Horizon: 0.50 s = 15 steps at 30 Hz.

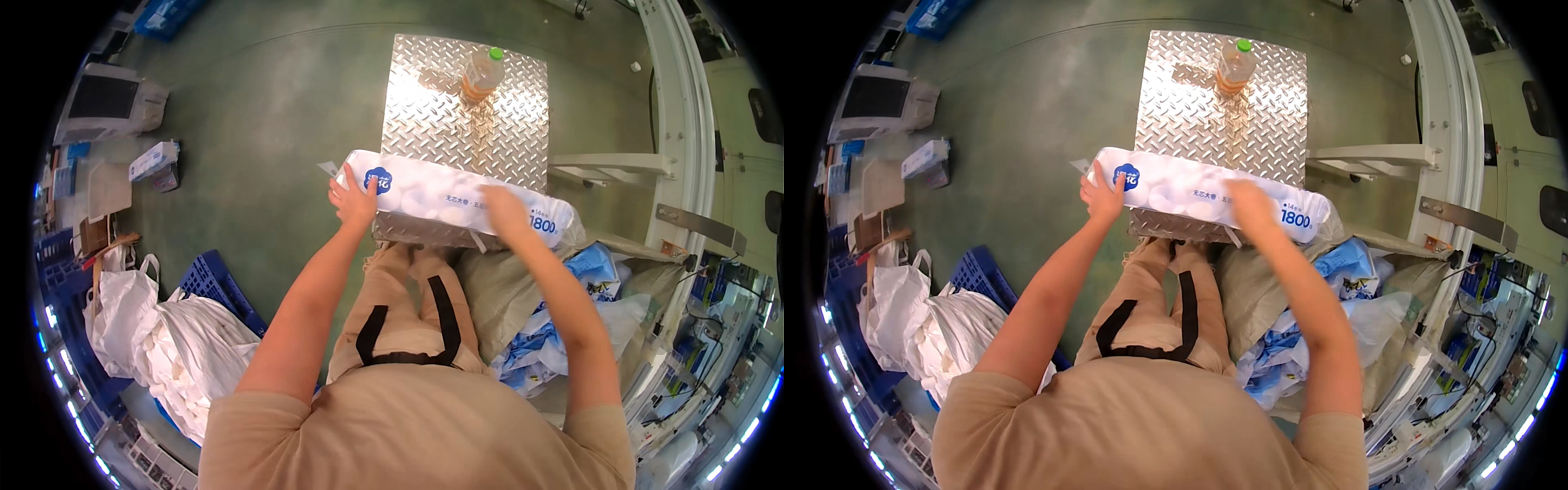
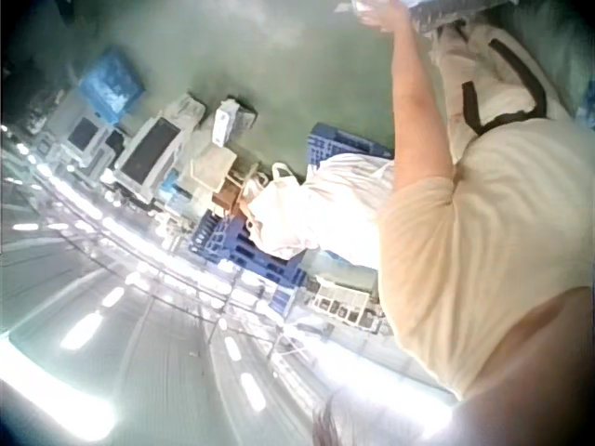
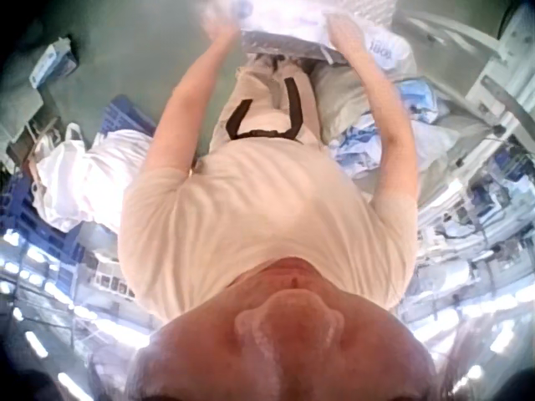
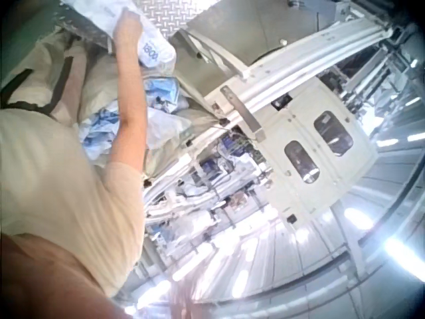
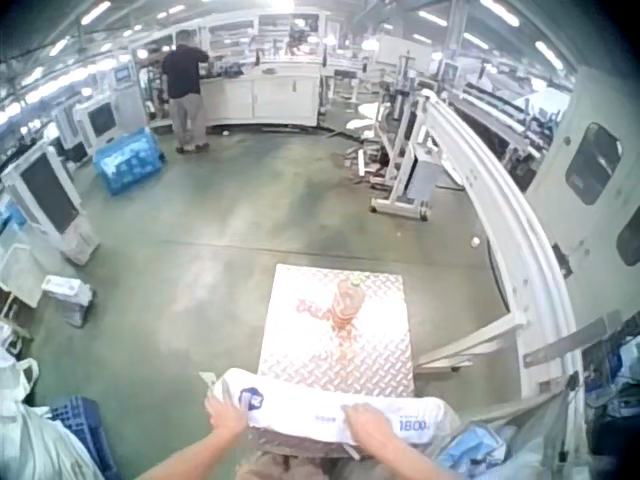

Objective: The person unpacks packages of paper towels and places the rolls onto a conveyor belt. They repeatedly open plastic packaging, remove the rolls, and transfer them to the machine, occasionally picking up fallen rolls from the floor.

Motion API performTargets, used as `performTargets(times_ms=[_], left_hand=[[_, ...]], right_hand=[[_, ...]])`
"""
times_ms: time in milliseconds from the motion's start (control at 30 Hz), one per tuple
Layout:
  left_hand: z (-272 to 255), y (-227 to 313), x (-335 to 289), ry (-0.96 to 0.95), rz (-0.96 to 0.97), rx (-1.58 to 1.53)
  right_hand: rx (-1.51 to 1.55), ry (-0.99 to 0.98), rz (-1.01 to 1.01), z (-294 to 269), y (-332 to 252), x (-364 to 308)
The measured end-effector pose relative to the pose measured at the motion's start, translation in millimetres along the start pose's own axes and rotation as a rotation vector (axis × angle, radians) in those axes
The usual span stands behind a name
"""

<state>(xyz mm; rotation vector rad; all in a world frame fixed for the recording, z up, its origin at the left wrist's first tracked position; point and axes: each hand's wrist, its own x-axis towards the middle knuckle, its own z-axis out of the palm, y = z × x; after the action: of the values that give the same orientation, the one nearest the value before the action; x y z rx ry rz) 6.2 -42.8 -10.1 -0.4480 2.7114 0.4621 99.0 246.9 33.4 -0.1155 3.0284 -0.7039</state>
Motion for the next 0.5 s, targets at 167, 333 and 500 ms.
performTargets(times_ms=[167, 333, 500], left_hand=[[20.1, -6.7, 4.4, 0.094, 0.164, 0.055], [27.4, -14.9, 14.2, 0.152, 0.206, 0.084], [24.3, -13.8, 9.7, 0.152, 0.222, 0.089]], right_hand=[[0.102, -0.135, -0.295, 88.3, -113.1, 108.6], [0.003, -0.330, -0.286, 82.3, -90.2, 112.8], [-0.076, -0.535, -0.123, 8.2, 38.9, 23.7]])
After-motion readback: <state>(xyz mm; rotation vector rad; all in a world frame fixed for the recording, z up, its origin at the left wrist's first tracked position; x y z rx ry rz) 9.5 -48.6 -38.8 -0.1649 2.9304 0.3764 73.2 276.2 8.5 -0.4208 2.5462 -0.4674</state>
